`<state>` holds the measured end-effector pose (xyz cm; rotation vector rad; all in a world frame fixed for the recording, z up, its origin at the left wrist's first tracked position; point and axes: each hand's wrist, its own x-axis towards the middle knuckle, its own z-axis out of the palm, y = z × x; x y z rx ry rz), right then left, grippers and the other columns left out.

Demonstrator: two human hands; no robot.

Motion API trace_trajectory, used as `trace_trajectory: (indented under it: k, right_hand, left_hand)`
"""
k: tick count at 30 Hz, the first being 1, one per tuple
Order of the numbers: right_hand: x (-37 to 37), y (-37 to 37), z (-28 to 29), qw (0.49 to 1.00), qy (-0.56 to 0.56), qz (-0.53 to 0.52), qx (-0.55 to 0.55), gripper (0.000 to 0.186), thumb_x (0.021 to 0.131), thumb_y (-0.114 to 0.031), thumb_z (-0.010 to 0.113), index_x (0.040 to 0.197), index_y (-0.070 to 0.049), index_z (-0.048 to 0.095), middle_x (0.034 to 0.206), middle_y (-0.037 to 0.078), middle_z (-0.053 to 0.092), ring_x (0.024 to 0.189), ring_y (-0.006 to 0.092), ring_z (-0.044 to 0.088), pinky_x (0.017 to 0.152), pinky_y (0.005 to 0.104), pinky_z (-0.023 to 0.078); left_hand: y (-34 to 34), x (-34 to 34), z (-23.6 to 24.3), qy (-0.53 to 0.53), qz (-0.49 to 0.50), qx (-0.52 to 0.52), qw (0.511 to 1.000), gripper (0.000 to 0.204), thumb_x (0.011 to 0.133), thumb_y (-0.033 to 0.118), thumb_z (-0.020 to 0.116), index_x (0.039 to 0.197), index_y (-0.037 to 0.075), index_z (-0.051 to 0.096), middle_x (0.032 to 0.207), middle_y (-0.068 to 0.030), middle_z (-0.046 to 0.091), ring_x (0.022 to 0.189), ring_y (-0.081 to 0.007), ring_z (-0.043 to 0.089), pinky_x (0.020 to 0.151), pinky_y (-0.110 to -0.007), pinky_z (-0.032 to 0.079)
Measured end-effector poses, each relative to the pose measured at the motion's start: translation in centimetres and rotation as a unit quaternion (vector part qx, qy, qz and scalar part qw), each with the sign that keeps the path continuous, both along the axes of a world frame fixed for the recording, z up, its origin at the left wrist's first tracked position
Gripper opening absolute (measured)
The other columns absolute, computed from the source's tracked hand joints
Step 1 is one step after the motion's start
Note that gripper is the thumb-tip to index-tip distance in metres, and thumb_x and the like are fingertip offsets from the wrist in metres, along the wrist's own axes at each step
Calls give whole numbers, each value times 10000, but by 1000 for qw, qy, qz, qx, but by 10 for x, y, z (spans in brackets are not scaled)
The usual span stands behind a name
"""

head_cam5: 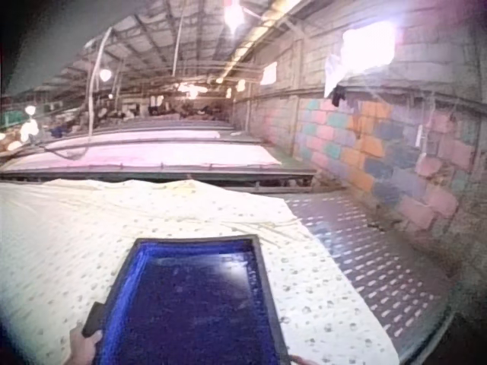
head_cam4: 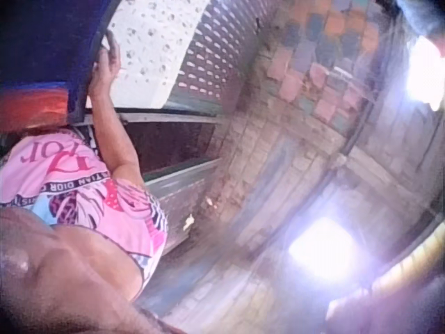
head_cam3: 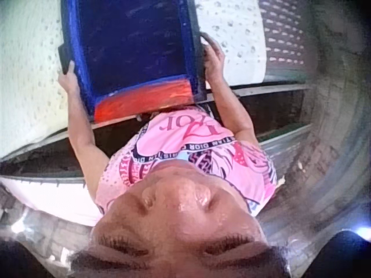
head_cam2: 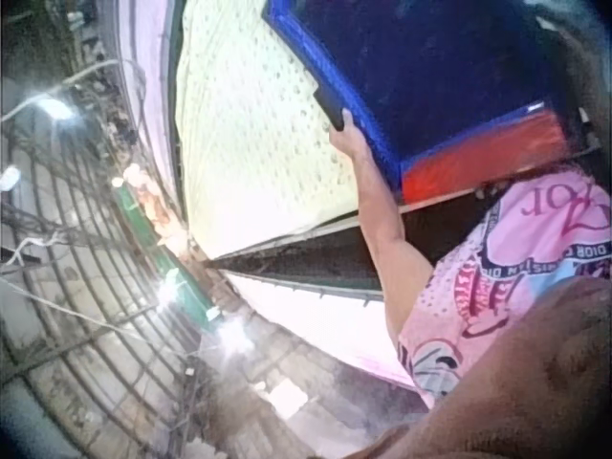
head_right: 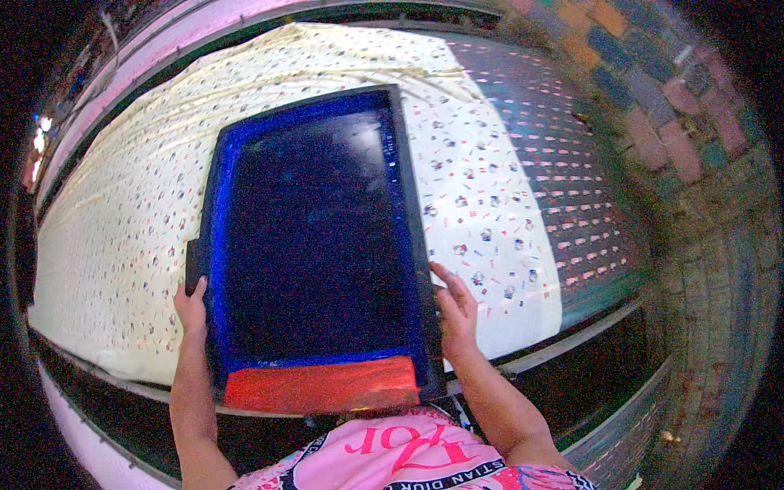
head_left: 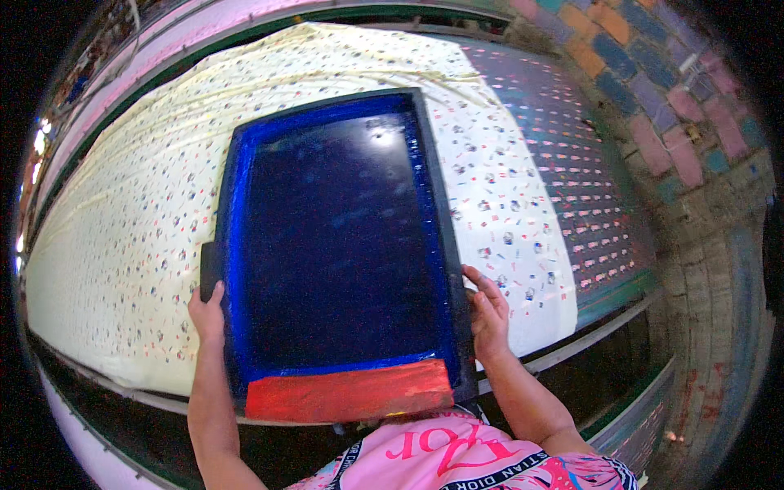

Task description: The person holds a screen printing frame and repeatedly uses a red squeegee to pull dark ink across the mesh onto a patterned fabric below. The person repositions the frame and repeats the squeegee strokes multiple times.

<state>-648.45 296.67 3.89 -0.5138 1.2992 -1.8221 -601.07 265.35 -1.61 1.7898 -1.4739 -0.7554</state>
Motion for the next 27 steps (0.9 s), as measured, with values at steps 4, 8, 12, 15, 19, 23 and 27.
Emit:
trace_trajectory:
  k: [4, 8, 12, 15, 19, 23, 27]
  right_hand:
    - [-6, -1, 20, 996, -46, 60, -51, 763, 1078, -334, 695, 1687, 60, 460, 1623, 207, 601, 1353, 269, 689, 1156, 402, 537]
    - [-35, 1, 25, 990, 47, 48, -127, 553, 1113, -86, 632, 1650, 9, 542, 1705, 166, 569, 1435, 240, 626, 1234, 404, 469]
    - [-90, 42, 35, 997, -15, -26, -65, 563, 1140, -71, 627, 1687, -18, 505, 1718, 154, 556, 1471, 211, 606, 1219, 374, 480]
    - [-137, 70, 2, 998, 23, -34, -54, 617, 1144, -91, 646, 1728, -35, 456, 1704, 152, 569, 1471, 214, 611, 1208, 370, 492]
    - [-188, 120, 34, 996, -71, 54, -29, 627, 1215, -294, 541, 1769, -44, 387, 1800, 119, 454, 1669, 209, 379, 1368, 360, 256]
    - [-269, 171, -3, 990, -95, 98, -37, 657, 1238, -379, 465, 1795, -58, 330, 1810, 92, 427, 1664, 213, 379, 1366, 374, 281]
    - [-324, 219, 24, 966, -236, 90, -54, 637, 1248, -343, 430, 1810, -78, 291, 1816, 88, 412, 1639, 226, 419, 1360, 385, 314]
  left_hand:
    - [-9, 9, -5, 162, -16, 27, 986, 361, 1003, 254, 863, 1207, -33, 782, 1050, -81, 786, 887, -210, 686, 855, -382, 565]
    - [7, 6, 23, 172, 3, 61, 983, 371, 994, 216, 854, 1248, -44, 776, 1111, -114, 799, 915, -219, 724, 837, -371, 582]
    - [49, -57, 66, 162, -13, 31, 986, 352, 971, 181, 861, 1220, -58, 792, 1021, -105, 810, 788, -208, 723, 755, -366, 588]
    - [74, -94, 67, 142, -3, 21, 990, 343, 967, 167, 858, 1214, -60, 786, 1020, -105, 809, 786, -212, 724, 756, -374, 589]
    - [133, -149, 82, 154, -10, -8, 988, 288, 947, 133, 859, 1154, -57, 795, 997, -111, 812, 781, -224, 731, 756, -385, 595]
    - [197, -226, 111, 151, 8, -23, 988, 250, 937, 85, 849, 1136, -58, 798, 989, -121, 813, 772, -220, 726, 753, -384, 596]
    - [251, -292, 140, 168, -5, -35, 985, 247, 918, 75, 863, 1116, -58, 800, 970, -112, 807, 772, -202, 717, 741, -373, 585]
